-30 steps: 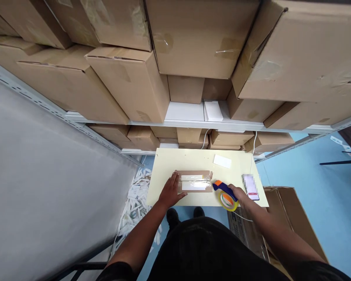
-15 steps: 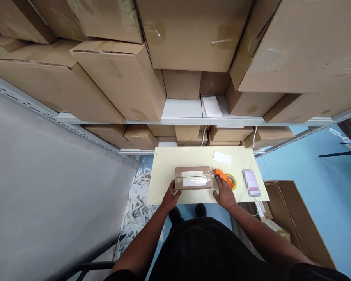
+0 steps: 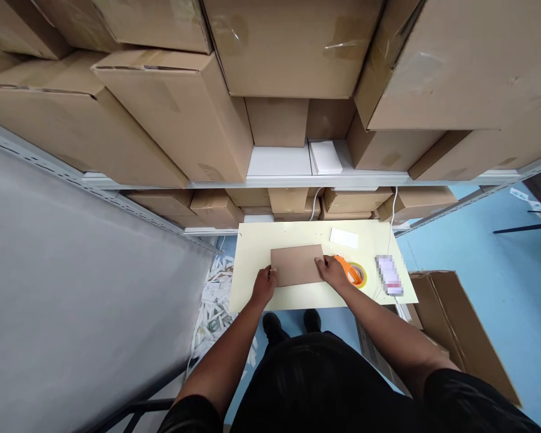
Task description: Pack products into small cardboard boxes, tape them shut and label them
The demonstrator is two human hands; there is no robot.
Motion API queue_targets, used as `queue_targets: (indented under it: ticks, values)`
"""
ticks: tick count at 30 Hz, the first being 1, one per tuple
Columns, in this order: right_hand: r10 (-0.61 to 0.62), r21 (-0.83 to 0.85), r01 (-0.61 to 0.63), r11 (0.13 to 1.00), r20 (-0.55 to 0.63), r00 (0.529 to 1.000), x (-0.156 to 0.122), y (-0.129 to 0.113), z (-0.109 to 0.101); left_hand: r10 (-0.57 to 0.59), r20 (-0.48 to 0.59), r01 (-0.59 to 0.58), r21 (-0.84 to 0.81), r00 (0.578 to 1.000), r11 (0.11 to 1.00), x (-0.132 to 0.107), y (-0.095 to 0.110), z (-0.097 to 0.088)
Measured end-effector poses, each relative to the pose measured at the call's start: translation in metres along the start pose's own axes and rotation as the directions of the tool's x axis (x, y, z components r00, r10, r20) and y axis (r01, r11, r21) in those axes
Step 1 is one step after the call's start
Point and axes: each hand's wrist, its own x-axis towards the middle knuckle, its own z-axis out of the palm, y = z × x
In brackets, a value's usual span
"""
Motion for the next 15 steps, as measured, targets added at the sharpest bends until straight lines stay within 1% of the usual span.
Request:
queue_targets:
  ticks: [1, 2, 3, 4, 5, 6, 7, 9, 11, 13, 15]
  values:
    - [-0.033, 0.000, 0.033, 0.999, -0.031, 0.999, -0.003, 0.007, -0.003, -0.009, -0.013, 0.009, -0.023, 1.000, 1.000, 0.003, -0.001, 0.000]
    - [-0.055, -0.033, 0.052, 0.998, -0.086, 0.995, -0.008, 0.016, -0.005, -0.021, -0.029, 0.019, -0.047, 0.999, 0.999, 0.003, -0.001, 0.000]
    - [-0.059, -0.097, 0.044, 0.994, -0.154, 0.986, -0.014, 0.028, -0.007, -0.033, -0.047, 0.029, -0.070, 0.998, 0.997, 0.002, -0.002, -0.001]
    - [-0.049, -0.181, 0.007, 0.983, -0.226, 0.973, -0.020, 0.041, -0.009, -0.039, -0.062, 0.034, -0.089, 0.997, 0.995, -0.002, -0.003, -0.002]
    - [-0.033, -0.263, -0.039, 0.964, -0.264, 0.964, -0.027, 0.054, -0.009, -0.037, -0.071, 0.030, -0.103, 0.997, 0.994, -0.008, -0.004, -0.003]
    - [-0.008, -0.325, -0.084, 0.942, -0.271, 0.963, -0.032, 0.067, -0.008, -0.027, -0.073, 0.019, -0.112, 0.997, 0.994, -0.016, -0.004, -0.005]
    - [0.015, -0.369, -0.108, 0.923, -0.246, 0.969, -0.036, 0.079, -0.006, -0.012, -0.071, 0.004, -0.114, 0.997, 0.994, -0.025, -0.004, -0.007]
    - [0.037, -0.421, -0.105, 0.901, -0.168, 0.985, -0.039, 0.097, 0.001, 0.025, -0.050, -0.030, -0.101, 0.998, 0.994, -0.047, -0.003, -0.012]
    - [0.023, -0.437, -0.078, 0.896, -0.129, 0.991, -0.037, 0.106, 0.007, 0.061, -0.012, -0.062, -0.083, 0.998, 0.995, -0.066, 0.002, -0.017]
    - [0.021, -0.406, -0.085, 0.910, -0.158, 0.987, -0.034, 0.109, 0.009, 0.110, 0.040, -0.107, -0.073, 0.993, 0.992, -0.080, 0.012, -0.021]
    - [0.054, -0.295, -0.114, 0.949, -0.203, 0.978, -0.037, 0.109, 0.003, 0.176, 0.094, -0.170, -0.064, 0.980, 0.983, -0.082, 0.030, -0.022]
